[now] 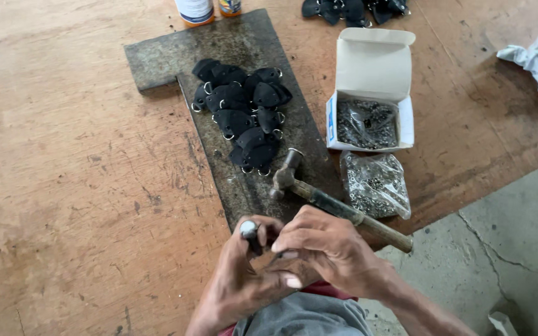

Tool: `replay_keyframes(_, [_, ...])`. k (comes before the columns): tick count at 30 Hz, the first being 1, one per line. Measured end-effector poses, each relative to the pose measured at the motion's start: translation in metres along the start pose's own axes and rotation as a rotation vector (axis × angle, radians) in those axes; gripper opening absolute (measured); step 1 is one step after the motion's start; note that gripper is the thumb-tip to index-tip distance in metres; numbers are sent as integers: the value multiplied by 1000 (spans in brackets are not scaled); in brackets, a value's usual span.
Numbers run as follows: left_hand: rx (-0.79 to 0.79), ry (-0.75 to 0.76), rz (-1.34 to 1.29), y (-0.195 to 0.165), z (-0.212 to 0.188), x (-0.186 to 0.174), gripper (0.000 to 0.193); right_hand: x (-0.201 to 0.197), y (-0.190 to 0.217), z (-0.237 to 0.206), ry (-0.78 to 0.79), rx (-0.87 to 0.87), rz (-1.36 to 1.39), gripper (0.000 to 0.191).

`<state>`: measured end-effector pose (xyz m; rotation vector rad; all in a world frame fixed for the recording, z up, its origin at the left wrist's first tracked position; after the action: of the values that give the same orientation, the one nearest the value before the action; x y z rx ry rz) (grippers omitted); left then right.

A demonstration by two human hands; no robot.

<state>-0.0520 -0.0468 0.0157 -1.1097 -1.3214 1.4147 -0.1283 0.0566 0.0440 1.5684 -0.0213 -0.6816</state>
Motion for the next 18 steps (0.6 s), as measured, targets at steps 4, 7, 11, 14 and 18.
replay_keyframes(4, [-436, 160, -896, 25, -16, 36, 62, -17, 15, -13, 5, -106, -8, 23])
replay_keyframes(7, [-312, 249, -970, 28, -7, 50, 56, -25, 13, -17, -3, -69, 78, 22])
replay_keyframes(11, [-288, 130, -857, 55, 6, 46, 32, -28, 3, -23, -2, -10, 72, 18])
replay_keyframes(14, [-219, 23, -708, 64, 14, 32, 30, -38, -9, -26, -78, -23, -59, 18])
replay_keyframes(18, [-270, -181, -590, 77, 13, 5, 29, -89, -39, -34, -364, 51, -624, 20])
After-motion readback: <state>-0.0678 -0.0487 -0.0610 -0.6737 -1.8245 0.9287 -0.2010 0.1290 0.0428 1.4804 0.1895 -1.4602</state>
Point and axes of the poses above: each hand's wrist, its own z-axis towards the middle knuckle, its own x-axis out of the palm, y = z × x, the point moved 9 cm from there along z, towards the middle knuckle, and after that the axes turned 4 degrees about x, right-handed, at the moved point
